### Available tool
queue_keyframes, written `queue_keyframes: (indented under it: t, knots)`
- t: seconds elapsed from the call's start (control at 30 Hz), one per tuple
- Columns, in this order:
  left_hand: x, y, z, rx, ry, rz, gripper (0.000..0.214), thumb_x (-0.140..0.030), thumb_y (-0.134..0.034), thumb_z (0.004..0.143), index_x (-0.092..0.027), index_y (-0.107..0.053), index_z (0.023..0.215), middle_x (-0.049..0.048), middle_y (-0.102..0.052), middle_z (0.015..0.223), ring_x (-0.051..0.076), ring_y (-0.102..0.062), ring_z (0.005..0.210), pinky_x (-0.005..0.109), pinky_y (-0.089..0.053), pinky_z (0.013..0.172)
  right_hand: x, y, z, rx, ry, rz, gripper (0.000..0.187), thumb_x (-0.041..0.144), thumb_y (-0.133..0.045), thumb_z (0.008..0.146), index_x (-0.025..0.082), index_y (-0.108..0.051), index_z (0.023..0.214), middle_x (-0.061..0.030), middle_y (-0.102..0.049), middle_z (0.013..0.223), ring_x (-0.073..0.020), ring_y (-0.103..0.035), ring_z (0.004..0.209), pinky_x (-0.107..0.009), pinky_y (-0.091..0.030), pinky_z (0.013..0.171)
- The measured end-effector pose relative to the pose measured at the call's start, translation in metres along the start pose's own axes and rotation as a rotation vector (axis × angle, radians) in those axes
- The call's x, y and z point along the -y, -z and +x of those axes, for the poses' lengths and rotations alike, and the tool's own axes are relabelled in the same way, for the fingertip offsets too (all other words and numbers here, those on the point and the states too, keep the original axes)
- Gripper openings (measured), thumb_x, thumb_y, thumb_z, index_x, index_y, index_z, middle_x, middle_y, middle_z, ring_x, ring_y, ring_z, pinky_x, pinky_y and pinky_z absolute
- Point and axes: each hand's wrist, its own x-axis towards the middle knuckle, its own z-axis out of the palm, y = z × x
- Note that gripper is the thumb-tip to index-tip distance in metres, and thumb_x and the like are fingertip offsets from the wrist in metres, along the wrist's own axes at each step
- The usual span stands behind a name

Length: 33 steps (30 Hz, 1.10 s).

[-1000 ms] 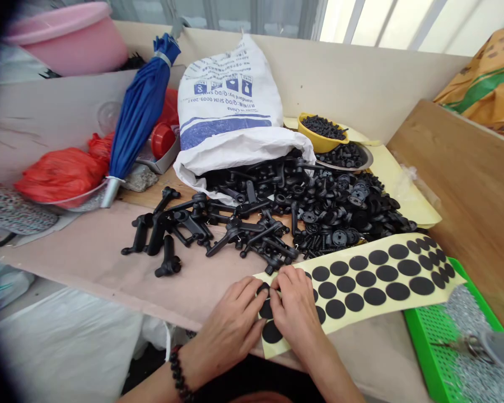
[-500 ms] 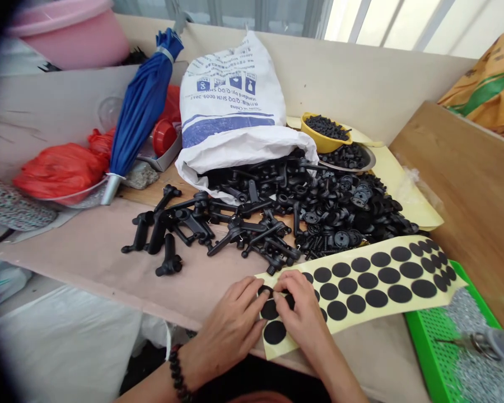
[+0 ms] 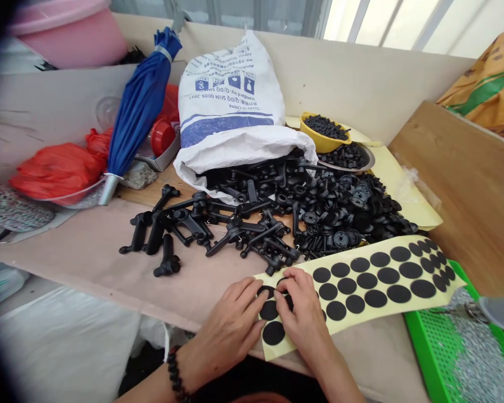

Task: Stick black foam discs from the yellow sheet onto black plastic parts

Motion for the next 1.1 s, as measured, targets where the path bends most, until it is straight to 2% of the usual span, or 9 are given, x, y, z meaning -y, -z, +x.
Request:
queue_keyframes:
  t: [0.3, 0.47, 0.67, 0.77, 0.87, 1.0, 1.1]
  knots:
    - [0.0, 0.0, -0.002, 0.002, 0.022, -0.009, 0.029, -0.02, -0.048, 0.084, -0.013, -0.051, 0.113, 0.0148, -0.049, 0.123, 0.03, -0.042, 0.118, 0.046, -0.042, 0.096, 0.011, -0.005, 0.003, 0.008, -0.025, -0.005, 0.012, 0.012, -0.048, 0.082, 0.022, -0.048, 0.075, -0.0064, -0.056, 0.089, -0.0234, -0.051, 0.087, -0.04, -0.045, 0.076]
    - [0.001, -0.001, -0.004, -0.025, 0.002, -0.041, 0.024, -0.013, -0.045, 0.084, -0.014, -0.052, 0.107, 0.0133, -0.051, 0.12, 0.027, -0.044, 0.118, 0.045, -0.042, 0.098, 0.014, -0.006, 0.002, 0.034, 0.021, 0.055, 0.015, 0.012, -0.048, 0.082, 0.023, -0.045, 0.072, -0.0036, -0.058, 0.083, -0.0215, -0.052, 0.085, -0.038, -0.044, 0.075]
    - [0.002, -0.002, -0.003, -0.038, -0.002, -0.071, 0.023, -0.011, -0.043, 0.084, -0.015, -0.053, 0.105, 0.0127, -0.053, 0.115, 0.027, -0.046, 0.115, 0.047, -0.045, 0.096, 0.013, -0.006, 0.002, 0.075, 0.03, 0.054, 0.016, 0.01, -0.047, 0.08, 0.024, -0.045, 0.072, -0.0044, -0.062, 0.089, -0.0241, -0.053, 0.093, -0.043, -0.043, 0.08]
    - [0.004, 0.002, -0.006, -0.094, 0.002, -0.165, 0.025, -0.009, -0.041, 0.086, -0.017, -0.054, 0.106, 0.0113, -0.054, 0.114, 0.024, -0.049, 0.111, 0.042, -0.046, 0.095, 0.011, -0.001, 0.002, 0.119, -0.012, 0.114, 0.015, 0.012, -0.046, 0.081, 0.024, -0.045, 0.072, -0.0053, -0.064, 0.092, -0.0257, -0.052, 0.103, -0.045, -0.044, 0.085]
    - [0.01, 0.007, -0.006, -0.212, 0.035, -0.271, 0.027, -0.009, -0.039, 0.088, -0.018, -0.054, 0.108, 0.0105, -0.053, 0.114, 0.02, -0.05, 0.107, 0.035, -0.049, 0.091, 0.012, 0.004, 0.0, 0.172, -0.06, 0.133, 0.015, 0.012, -0.047, 0.081, 0.024, -0.047, 0.072, -0.005, -0.065, 0.098, -0.0261, -0.049, 0.113, -0.047, -0.043, 0.091]
    - [0.019, 0.021, 0.013, -0.286, 0.004, -0.17, 0.027, -0.007, -0.039, 0.088, -0.016, -0.053, 0.109, 0.0107, -0.054, 0.113, 0.02, -0.048, 0.108, 0.035, -0.046, 0.093, 0.012, 0.009, -0.003, 0.212, -0.074, 0.195, 0.014, 0.011, -0.049, 0.078, 0.024, -0.049, 0.072, -0.0047, -0.066, 0.105, -0.0272, -0.046, 0.119, -0.05, -0.04, 0.094]
    - [0.019, 0.029, 0.047, -0.232, -0.087, 0.013, 0.024, -0.008, -0.04, 0.089, -0.013, -0.054, 0.108, 0.0106, -0.055, 0.111, 0.022, -0.047, 0.108, 0.038, -0.043, 0.093, 0.006, 0.01, -0.005, 0.188, -0.096, 0.353, 0.011, 0.015, -0.052, 0.077, 0.023, -0.05, 0.069, -0.0071, -0.066, 0.106, -0.0287, -0.048, 0.117, -0.051, -0.039, 0.095]
